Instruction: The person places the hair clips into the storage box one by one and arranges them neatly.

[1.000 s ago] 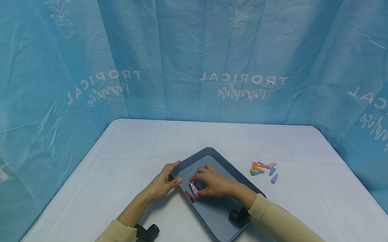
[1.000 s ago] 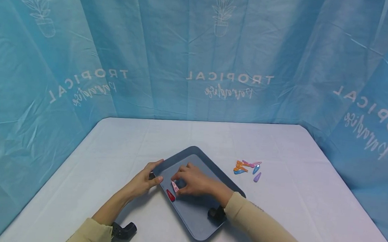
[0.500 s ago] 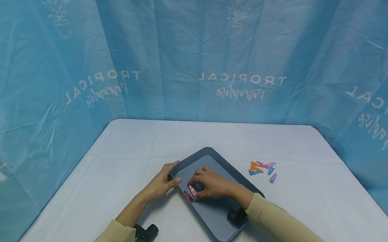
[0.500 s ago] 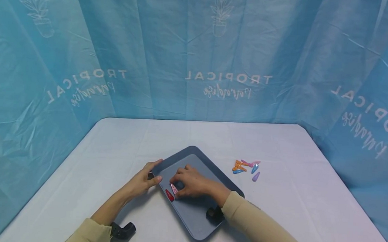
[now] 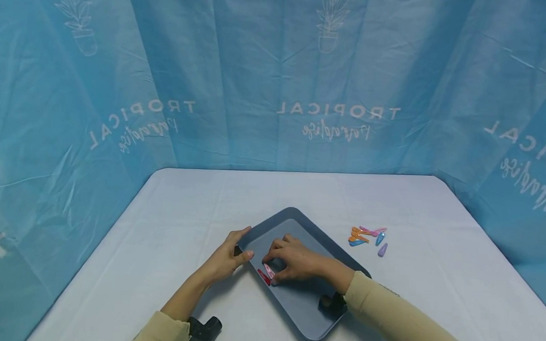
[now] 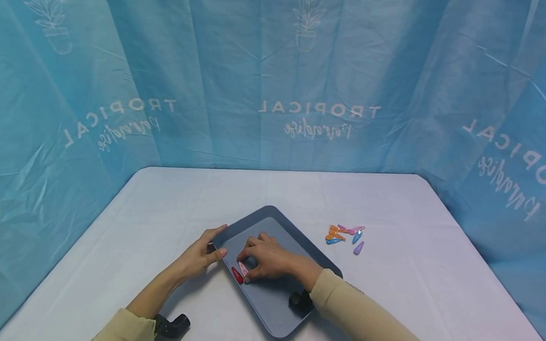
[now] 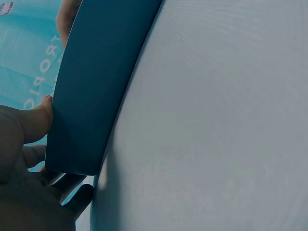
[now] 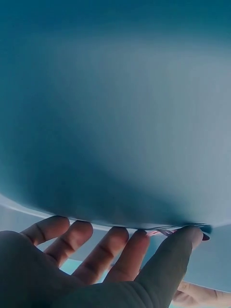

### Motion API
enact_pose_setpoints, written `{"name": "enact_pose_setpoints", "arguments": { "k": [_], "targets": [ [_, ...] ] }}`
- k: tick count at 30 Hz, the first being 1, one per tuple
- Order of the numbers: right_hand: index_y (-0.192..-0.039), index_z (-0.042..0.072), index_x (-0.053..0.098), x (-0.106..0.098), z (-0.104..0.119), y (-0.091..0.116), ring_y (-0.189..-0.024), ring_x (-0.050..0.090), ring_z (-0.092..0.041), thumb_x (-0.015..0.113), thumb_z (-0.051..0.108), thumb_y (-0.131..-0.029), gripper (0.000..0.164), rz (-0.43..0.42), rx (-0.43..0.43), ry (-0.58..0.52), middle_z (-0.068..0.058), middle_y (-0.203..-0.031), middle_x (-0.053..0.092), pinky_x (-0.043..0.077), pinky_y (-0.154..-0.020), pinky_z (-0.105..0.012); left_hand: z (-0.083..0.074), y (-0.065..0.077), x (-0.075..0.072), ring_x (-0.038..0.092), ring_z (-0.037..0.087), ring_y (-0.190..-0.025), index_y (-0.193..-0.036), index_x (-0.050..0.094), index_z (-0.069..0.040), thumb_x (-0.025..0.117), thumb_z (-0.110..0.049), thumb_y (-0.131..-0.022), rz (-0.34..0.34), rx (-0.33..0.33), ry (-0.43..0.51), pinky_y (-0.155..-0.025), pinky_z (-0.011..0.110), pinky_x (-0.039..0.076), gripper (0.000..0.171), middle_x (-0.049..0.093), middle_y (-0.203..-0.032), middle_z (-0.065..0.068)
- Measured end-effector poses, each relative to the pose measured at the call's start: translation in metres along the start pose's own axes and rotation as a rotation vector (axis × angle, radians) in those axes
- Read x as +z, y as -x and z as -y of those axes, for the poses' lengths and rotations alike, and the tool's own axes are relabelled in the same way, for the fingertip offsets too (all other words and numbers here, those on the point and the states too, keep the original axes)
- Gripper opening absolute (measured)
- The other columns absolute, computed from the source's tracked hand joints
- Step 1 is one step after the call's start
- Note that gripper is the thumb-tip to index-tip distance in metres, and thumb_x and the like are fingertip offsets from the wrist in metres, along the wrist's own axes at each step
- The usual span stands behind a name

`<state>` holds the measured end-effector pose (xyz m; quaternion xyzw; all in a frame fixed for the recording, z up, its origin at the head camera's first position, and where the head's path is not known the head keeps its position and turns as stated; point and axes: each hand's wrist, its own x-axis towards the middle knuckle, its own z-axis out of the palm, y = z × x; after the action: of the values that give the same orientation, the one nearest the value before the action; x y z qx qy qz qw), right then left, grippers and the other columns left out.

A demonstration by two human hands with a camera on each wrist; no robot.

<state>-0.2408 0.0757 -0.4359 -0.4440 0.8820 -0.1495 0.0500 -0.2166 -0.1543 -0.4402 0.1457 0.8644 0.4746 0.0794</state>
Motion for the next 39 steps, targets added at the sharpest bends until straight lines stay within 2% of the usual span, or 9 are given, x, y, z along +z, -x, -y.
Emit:
{"name": "enact_pose_setpoints", "arguments": {
  "k": [6, 22, 30, 34, 39],
  "targets": [
    [-0.119, 0.024, 0.065, 0.002, 0.0, -0.001, -0.089, 0.034, -0.008, 0.077, 0.04, -0.076, 0.048, -0.001, 0.002, 0.016, 0.006, -0.109, 0.055, 0.03, -0.077, -0.025, 0.002, -0.001, 0.0, 0.02, 0.039, -0.143, -0.151, 0.023, -0.013, 0.057, -0.021, -0.094, -0.002, 0.003, -0.004, -0.11, 0.06, 0.025, 0.066, 0.025, -0.153, 0.015],
    [-0.122, 0.023, 0.063, 0.002, -0.001, -0.001, -0.094, 0.037, -0.009, 0.077, 0.043, -0.075, 0.053, 0.016, 0.014, -0.004, 0.005, -0.113, 0.054, 0.032, -0.081, -0.028, 0.001, 0.0, 0.0, 0.021, 0.039, -0.143, -0.151, 0.025, -0.013, 0.056, -0.021, -0.095, -0.001, 0.013, -0.003, -0.109, 0.059, 0.027, 0.065, 0.026, -0.152, 0.015],
    [-0.119, 0.016, 0.065, -0.004, 0.002, 0.002, -0.096, 0.041, -0.011, 0.078, 0.037, -0.075, 0.05, -0.038, 0.022, -0.05, 0.003, -0.111, 0.058, 0.04, -0.084, -0.029, 0.002, -0.001, 0.002, 0.024, 0.04, -0.141, -0.15, 0.026, -0.008, 0.058, -0.019, -0.094, -0.014, 0.027, -0.006, -0.111, 0.058, 0.025, 0.065, 0.029, -0.149, 0.019],
    [-0.121, 0.014, 0.064, -0.012, 0.002, 0.006, -0.097, 0.04, -0.012, 0.077, 0.036, -0.077, 0.051, -0.067, 0.061, -0.086, 0.002, -0.113, 0.058, 0.04, -0.082, -0.03, 0.001, -0.001, 0.002, 0.024, 0.04, -0.141, -0.15, 0.026, -0.008, 0.058, -0.018, -0.094, -0.012, 0.032, 0.0, -0.111, 0.059, 0.024, 0.066, 0.028, -0.15, 0.019],
    [-0.121, 0.013, 0.064, -0.025, -0.002, 0.012, -0.098, 0.041, -0.015, 0.077, 0.036, -0.077, 0.051, -0.122, 0.106, -0.082, 0.0, -0.115, 0.058, 0.038, -0.084, -0.036, -0.001, -0.001, 0.001, 0.021, 0.04, -0.143, -0.15, 0.024, -0.01, 0.058, -0.02, -0.094, -0.007, 0.018, 0.005, -0.111, 0.059, 0.023, 0.066, 0.026, -0.151, 0.017]
  ]
}}
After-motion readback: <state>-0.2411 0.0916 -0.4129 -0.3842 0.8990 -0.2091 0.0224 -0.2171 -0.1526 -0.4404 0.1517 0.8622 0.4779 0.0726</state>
